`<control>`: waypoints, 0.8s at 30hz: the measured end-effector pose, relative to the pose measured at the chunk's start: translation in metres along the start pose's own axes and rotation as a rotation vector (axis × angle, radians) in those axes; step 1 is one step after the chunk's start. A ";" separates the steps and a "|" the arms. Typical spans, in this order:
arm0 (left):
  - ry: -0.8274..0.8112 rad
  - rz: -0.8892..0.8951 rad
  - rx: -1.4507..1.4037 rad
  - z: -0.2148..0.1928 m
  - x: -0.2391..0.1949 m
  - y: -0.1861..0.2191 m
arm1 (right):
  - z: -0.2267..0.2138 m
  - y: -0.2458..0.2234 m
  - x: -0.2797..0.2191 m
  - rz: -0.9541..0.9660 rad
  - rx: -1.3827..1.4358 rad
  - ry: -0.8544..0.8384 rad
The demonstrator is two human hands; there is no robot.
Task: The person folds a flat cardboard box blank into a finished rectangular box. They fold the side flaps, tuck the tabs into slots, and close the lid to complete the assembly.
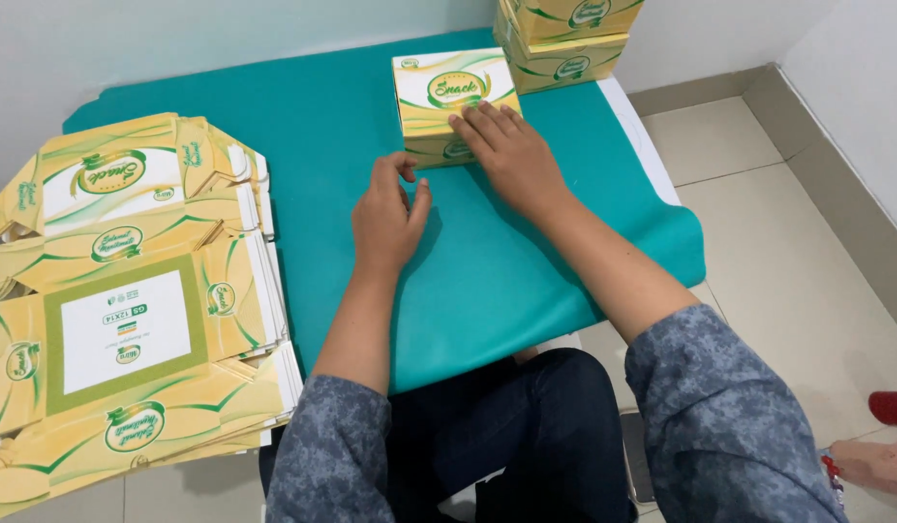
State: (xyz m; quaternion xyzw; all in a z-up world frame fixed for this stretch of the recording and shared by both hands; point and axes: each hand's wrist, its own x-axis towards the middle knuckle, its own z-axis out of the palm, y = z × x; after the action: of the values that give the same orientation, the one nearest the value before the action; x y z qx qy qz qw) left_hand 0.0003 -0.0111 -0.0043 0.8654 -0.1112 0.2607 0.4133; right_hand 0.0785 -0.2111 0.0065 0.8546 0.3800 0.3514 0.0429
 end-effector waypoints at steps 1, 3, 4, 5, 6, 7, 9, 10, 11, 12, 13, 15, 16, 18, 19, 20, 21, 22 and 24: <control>-0.001 0.000 0.002 0.000 0.000 0.000 | 0.006 0.006 0.005 0.001 0.002 0.001; -0.041 0.019 0.043 -0.001 0.000 0.002 | 0.017 0.020 0.015 0.029 0.108 -0.305; -0.040 0.019 0.045 -0.001 0.001 0.002 | 0.023 0.026 0.020 0.029 0.109 -0.304; -0.049 0.006 0.040 -0.001 0.001 0.002 | 0.028 0.032 0.024 0.044 0.129 -0.322; -0.058 -0.008 0.034 0.000 0.001 0.002 | 0.034 0.039 0.029 0.057 0.147 -0.340; -0.056 -0.009 0.035 0.000 0.002 0.002 | 0.038 0.044 0.032 0.055 0.148 -0.339; -0.064 -0.033 0.018 0.000 0.003 0.002 | 0.048 0.056 0.039 0.077 0.182 -0.354; -0.061 -0.036 0.020 0.000 0.003 0.002 | 0.050 0.060 0.040 0.073 0.184 -0.353; -0.051 -0.044 0.010 0.001 0.003 0.002 | 0.052 0.065 0.042 0.071 0.222 -0.344; -0.041 -0.051 0.003 0.000 0.003 0.001 | 0.054 0.068 0.044 0.069 0.261 -0.331; -0.037 -0.052 0.007 -0.001 0.004 0.002 | 0.055 0.072 0.045 0.065 0.263 -0.327; -0.055 -0.065 -0.005 -0.003 0.004 0.004 | 0.056 0.076 0.046 0.071 0.262 -0.314; -0.053 -0.069 -0.003 -0.002 0.005 0.003 | 0.056 0.076 0.046 0.066 0.264 -0.314; -0.034 -0.038 -0.005 -0.002 0.005 0.002 | 0.054 0.077 0.046 0.064 0.265 -0.299; -0.034 -0.040 -0.003 -0.002 0.004 0.002 | 0.055 0.076 0.047 0.062 0.268 -0.299; -0.033 -0.033 0.002 -0.002 0.004 0.002 | 0.055 0.075 0.048 0.078 0.284 -0.297; -0.033 -0.025 0.006 -0.002 0.004 0.002 | 0.054 0.074 0.049 0.093 0.301 -0.296; -0.031 -0.023 0.009 -0.001 0.003 0.002 | 0.054 0.072 0.050 0.092 0.301 -0.292; -0.041 -0.024 0.001 -0.001 0.002 0.001 | 0.053 0.067 0.052 0.133 0.268 -0.321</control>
State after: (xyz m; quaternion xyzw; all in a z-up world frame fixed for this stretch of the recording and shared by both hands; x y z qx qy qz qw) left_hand 0.0014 -0.0106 -0.0015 0.8720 -0.1091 0.2379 0.4136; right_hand 0.1780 -0.2135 0.0187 0.9208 0.3544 0.1593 -0.0345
